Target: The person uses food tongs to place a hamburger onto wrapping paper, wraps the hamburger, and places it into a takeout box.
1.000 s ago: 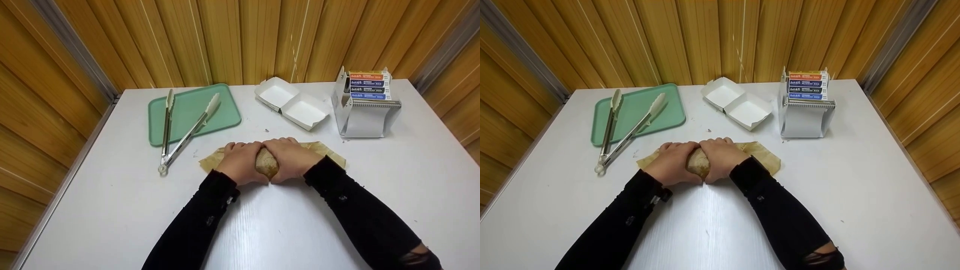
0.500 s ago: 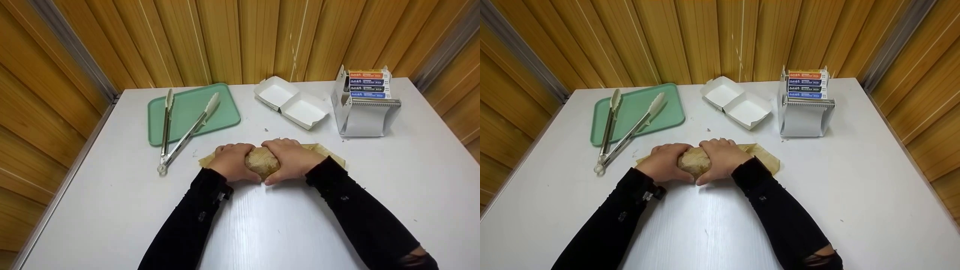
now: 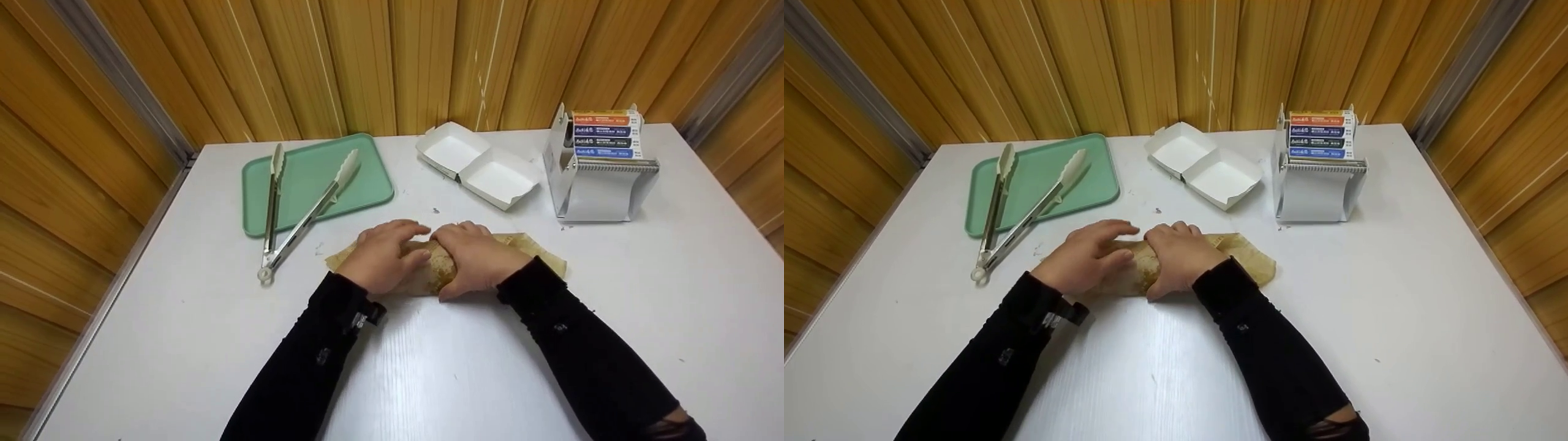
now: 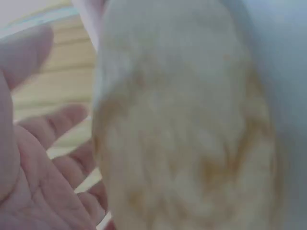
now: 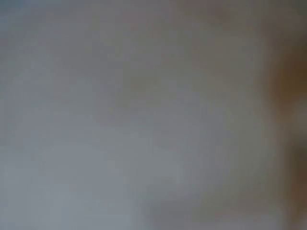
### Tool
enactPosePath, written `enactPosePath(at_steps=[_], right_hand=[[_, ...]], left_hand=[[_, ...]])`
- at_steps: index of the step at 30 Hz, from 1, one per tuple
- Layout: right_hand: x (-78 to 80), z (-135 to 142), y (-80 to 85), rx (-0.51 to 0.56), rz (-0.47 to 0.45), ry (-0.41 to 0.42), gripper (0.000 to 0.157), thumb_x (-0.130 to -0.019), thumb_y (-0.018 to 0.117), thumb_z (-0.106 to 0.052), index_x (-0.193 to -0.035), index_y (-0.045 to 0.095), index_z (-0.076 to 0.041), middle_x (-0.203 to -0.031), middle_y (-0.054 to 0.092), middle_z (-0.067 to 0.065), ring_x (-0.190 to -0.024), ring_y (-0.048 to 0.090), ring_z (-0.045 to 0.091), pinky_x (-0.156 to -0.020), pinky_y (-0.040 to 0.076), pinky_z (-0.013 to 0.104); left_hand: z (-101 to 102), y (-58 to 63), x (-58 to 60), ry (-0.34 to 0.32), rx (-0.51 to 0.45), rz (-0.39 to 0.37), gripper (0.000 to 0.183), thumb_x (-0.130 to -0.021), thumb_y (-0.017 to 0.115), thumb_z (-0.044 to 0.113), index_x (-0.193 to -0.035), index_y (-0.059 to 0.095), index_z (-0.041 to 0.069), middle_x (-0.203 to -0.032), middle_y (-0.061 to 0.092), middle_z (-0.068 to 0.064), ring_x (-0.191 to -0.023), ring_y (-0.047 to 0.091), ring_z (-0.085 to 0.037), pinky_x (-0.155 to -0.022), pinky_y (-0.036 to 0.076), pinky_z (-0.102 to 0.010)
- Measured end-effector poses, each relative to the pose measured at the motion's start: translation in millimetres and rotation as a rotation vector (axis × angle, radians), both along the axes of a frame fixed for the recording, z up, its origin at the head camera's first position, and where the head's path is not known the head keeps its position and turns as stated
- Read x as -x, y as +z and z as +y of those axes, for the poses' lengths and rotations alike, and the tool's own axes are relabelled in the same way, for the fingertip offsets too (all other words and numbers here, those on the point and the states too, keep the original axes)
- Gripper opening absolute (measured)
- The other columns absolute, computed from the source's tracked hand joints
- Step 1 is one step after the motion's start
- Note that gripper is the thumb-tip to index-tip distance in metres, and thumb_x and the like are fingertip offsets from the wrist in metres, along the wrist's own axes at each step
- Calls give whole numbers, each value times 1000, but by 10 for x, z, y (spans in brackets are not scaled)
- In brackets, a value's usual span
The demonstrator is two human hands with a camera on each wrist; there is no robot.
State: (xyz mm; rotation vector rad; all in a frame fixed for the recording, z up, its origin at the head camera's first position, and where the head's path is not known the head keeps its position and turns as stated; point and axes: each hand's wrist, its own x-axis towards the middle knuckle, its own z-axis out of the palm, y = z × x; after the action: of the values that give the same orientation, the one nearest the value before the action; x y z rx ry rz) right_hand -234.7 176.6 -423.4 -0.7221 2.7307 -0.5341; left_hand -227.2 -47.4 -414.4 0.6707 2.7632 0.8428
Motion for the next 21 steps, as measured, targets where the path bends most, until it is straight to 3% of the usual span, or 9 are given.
enactPosePath(at_steps=[2, 5, 14, 18, 21], right_hand=[[-2, 8, 3, 2, -10, -6, 89, -63, 98, -43, -138, 54, -23, -133, 59, -1, -124, 48, 29, -109, 41, 51], [4, 19, 0, 5, -17, -8, 95, -64, 98, -42, -145, 53, -22, -138, 60, 1, -126, 49, 28, -112, 40, 51], [16, 62, -13, 35, -19, 6, 100, -65, 98, -36, -152, 51, -29, -143, 62, 0, -126, 52, 27, -115, 38, 52], [18, 70, -14, 34, -15, 9, 95, -65, 98, -36, -149, 53, -29, -140, 63, -1, -124, 53, 27, -114, 39, 53], [24, 65, -17, 31, -15, 14, 94, -66, 97, -36, -148, 53, -28, -139, 63, 0, -124, 52, 27, -115, 37, 53]], left_hand=[[30, -36, 8, -29, 28, 2, 48, -106, 61, 41, -152, 56, 28, -156, 57, 4, -149, 48, -22, -124, 29, -49], [24, -90, 31, -16, 82, -10, 46, -107, 59, 40, -152, 57, 28, -152, 61, 4, -145, 53, -22, -121, 32, -50], [-266, -95, 137, 135, 199, -56, 42, -107, 60, 38, -145, 65, 21, -143, 68, -6, -135, 60, -35, -113, 41, -58], [-438, -82, 185, 240, 221, -85, 40, -99, 70, 35, -134, 71, 15, -127, 72, -9, -117, 67, -36, -103, 51, -54], [-541, -86, 209, 278, 240, -91, 32, -94, 76, 35, -117, 74, 12, -118, 70, -10, -108, 67, -34, -96, 54, -51]])
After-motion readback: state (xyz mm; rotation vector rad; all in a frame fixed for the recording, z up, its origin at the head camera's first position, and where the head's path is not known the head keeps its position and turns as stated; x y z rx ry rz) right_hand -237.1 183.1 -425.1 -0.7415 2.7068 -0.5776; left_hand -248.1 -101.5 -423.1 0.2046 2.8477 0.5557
